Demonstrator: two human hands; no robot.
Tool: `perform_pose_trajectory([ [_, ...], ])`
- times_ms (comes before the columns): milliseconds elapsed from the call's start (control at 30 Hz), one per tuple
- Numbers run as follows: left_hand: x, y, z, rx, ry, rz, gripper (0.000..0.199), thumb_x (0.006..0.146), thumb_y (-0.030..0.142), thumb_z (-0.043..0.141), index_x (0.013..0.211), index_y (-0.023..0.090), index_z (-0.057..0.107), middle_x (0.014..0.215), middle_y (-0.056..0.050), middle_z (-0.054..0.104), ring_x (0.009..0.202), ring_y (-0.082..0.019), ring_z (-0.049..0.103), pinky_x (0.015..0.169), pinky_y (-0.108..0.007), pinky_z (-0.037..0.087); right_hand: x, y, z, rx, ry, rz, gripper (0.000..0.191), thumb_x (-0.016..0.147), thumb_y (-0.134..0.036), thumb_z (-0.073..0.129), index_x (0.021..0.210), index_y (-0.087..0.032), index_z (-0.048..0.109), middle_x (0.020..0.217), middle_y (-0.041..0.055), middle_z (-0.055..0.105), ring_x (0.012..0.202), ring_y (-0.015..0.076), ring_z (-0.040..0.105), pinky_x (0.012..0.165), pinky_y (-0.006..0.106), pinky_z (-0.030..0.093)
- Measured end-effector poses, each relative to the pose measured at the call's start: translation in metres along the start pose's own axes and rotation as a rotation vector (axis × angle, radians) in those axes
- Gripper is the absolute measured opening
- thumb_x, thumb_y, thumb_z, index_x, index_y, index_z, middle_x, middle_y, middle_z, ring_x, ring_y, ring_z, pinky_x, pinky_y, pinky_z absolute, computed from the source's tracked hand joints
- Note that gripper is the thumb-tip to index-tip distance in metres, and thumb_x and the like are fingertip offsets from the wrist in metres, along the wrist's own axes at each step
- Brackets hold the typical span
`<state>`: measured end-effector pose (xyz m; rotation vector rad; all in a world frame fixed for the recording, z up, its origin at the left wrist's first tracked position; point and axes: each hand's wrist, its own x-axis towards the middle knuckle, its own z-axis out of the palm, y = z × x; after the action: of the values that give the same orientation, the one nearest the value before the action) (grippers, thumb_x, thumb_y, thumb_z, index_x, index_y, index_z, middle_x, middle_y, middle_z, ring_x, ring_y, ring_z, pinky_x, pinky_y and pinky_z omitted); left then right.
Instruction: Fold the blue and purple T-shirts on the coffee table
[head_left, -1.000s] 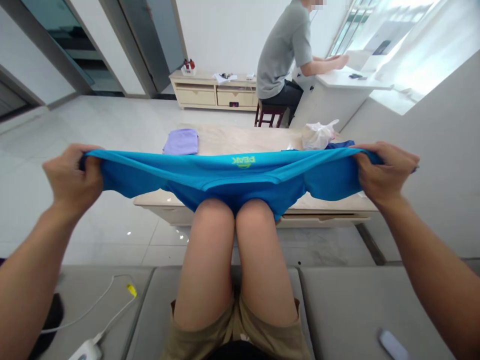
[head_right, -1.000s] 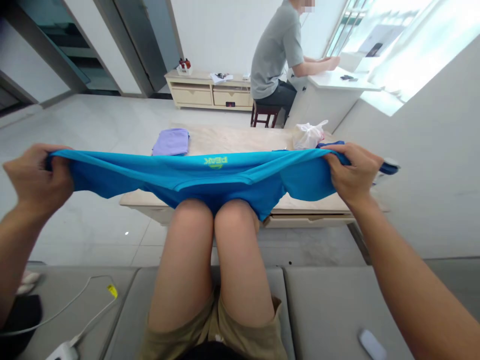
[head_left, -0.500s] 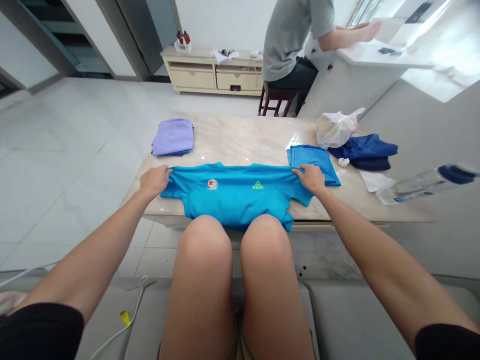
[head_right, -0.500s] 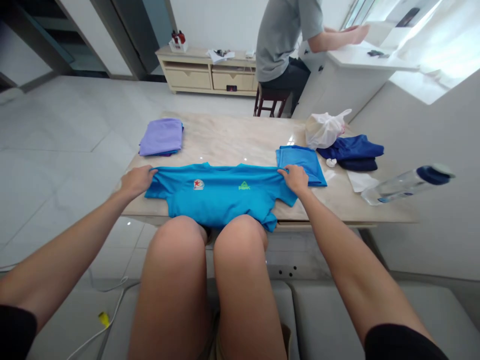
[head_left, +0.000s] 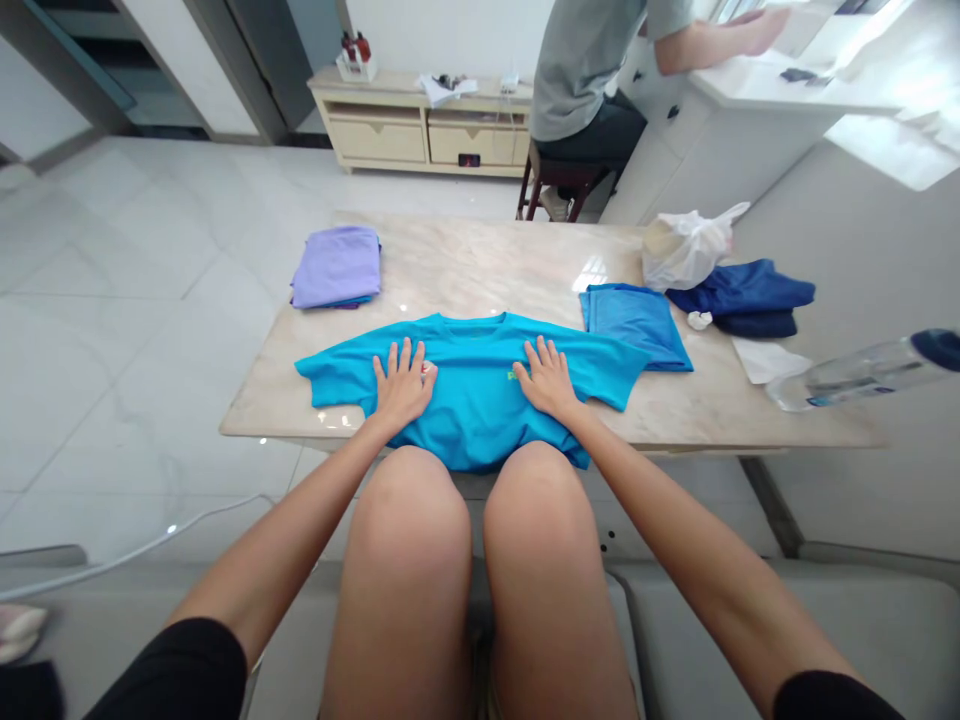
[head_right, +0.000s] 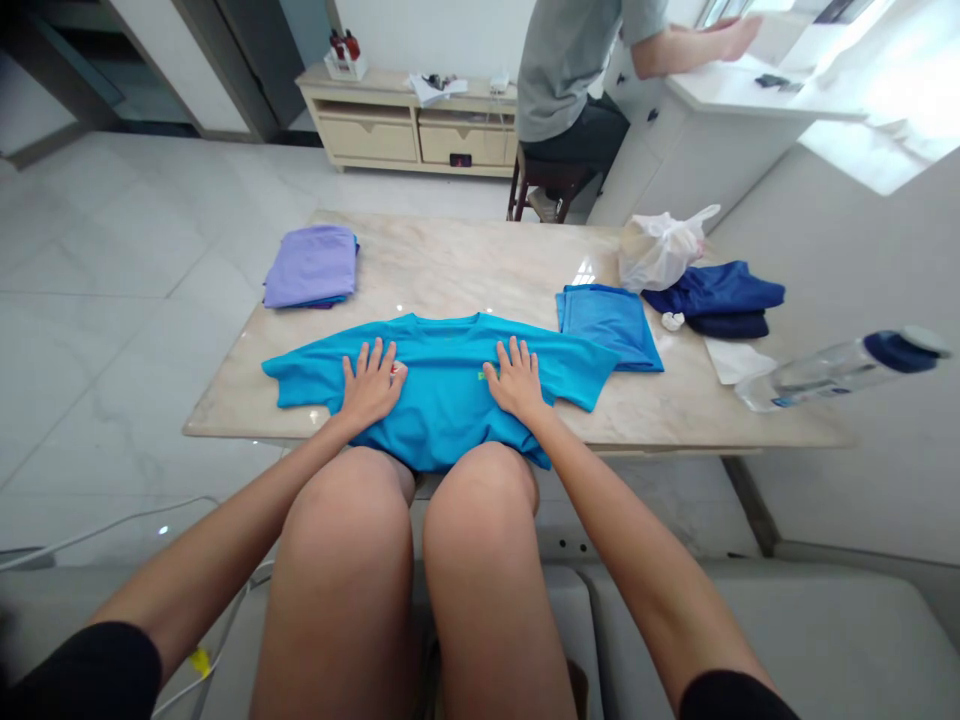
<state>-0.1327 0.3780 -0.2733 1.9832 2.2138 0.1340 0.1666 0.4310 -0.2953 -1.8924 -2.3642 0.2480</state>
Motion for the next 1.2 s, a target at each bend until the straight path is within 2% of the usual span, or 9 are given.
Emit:
perform_pose_trajectory([
  [133,0.033,-0.004,0.004,-0.002,0.035,0.036,0.076,0.115,0.055,0.028,0.182,0.021,0.033,0.191,-0.01,0.021,0.178,-0.039,0.015,0.142,-0.071,0.012,0.031,-0.003,0.008,0.002,-0.037,0.033,0.079,0.117,-0.06,0.031,0.183,-0.016,0.03,0.191,0.0157,0.016,0.178,0.0381,0.016,0.141,0.064,0.018],
  [433,0.124,-0.019,0.004,-0.068,0.062,0.064,0.081,0.113,0.059,0.029,0.182,0.018,0.03,0.191,-0.01,0.024,0.179,-0.035,0.015,0.144,-0.066,0.009,0.123,0.022,0.017,0.012,0.09,-0.057,0.079,0.116,-0.061,0.036,0.181,-0.017,0.036,0.19,0.0163,0.024,0.176,0.0394,0.021,0.14,0.067,0.021],
  [633,0.162,-0.019,-0.005,-0.055,0.012,0.091,0.079,0.113,0.058,0.027,0.182,0.018,0.031,0.192,-0.01,0.021,0.179,-0.034,0.013,0.144,-0.067,0.008,0.159,0.024,-0.001,-0.033,0.01,-0.091,0.076,0.118,-0.056,0.034,0.181,-0.015,0.035,0.19,0.0165,0.023,0.177,0.0385,0.02,0.141,0.066,0.017],
  [700,0.158,-0.014,-0.01,-0.05,0.001,0.077,0.078,0.114,0.054,0.025,0.182,0.016,0.03,0.192,-0.011,0.019,0.179,-0.035,0.013,0.144,-0.069,0.005,0.15,0.015,-0.012,-0.072,0.037,-0.109,0.072,0.119,-0.049,0.033,0.18,-0.011,0.038,0.189,0.0188,0.026,0.176,0.0391,0.022,0.141,0.068,0.013],
  [767,0.138,-0.008,-0.01,-0.047,0.049,0.061,0.077,0.115,0.05,0.023,0.182,0.013,0.029,0.192,-0.013,0.017,0.179,-0.035,0.012,0.144,-0.069,0.003,0.126,0.006,-0.018,-0.088,0.109,-0.144,0.069,0.119,-0.043,0.032,0.179,-0.009,0.038,0.188,0.0203,0.027,0.176,0.0382,0.022,0.141,0.067,0.011],
  [867,0.082,-0.005,-0.001,-0.037,0.137,0.112,0.075,0.116,0.05,0.023,0.182,0.015,0.029,0.192,-0.011,0.019,0.179,-0.031,0.013,0.146,-0.062,0.005,0.066,0.002,-0.012,-0.034,0.157,-0.183,0.07,0.12,-0.046,0.031,0.181,-0.012,0.035,0.19,0.0177,0.023,0.177,0.0344,0.021,0.142,0.06,0.017],
  [1000,0.017,-0.015,0.016,-0.014,0.097,0.148,0.073,0.116,0.051,0.026,0.181,0.021,0.036,0.19,-0.009,0.028,0.178,-0.03,0.021,0.146,-0.059,0.011,-0.012,0.015,0.01,-0.005,0.119,-0.115,0.073,0.118,-0.05,0.034,0.18,-0.012,0.037,0.189,0.0173,0.026,0.176,0.0353,0.023,0.142,0.058,0.021],
  [1100,0.0,-0.021,0.016,0.001,0.063,0.151,0.073,0.115,0.05,0.029,0.181,0.02,0.037,0.189,-0.01,0.028,0.178,-0.032,0.022,0.146,-0.059,0.012,-0.04,0.021,0.019,-0.026,0.12,-0.087,0.073,0.117,-0.05,0.035,0.179,-0.011,0.038,0.188,0.0187,0.028,0.176,0.0367,0.025,0.141,0.06,0.023],
  [1200,-0.004,-0.025,0.009,0.002,0.036,0.097,0.076,0.114,0.053,0.031,0.181,0.018,0.035,0.19,-0.011,0.024,0.178,-0.034,0.019,0.146,-0.057,0.013,-0.046,0.014,0.024,-0.051,0.101,-0.076,0.073,0.116,-0.049,0.036,0.179,-0.013,0.039,0.188,0.0188,0.029,0.175,0.0379,0.027,0.139,0.062,0.026],
])
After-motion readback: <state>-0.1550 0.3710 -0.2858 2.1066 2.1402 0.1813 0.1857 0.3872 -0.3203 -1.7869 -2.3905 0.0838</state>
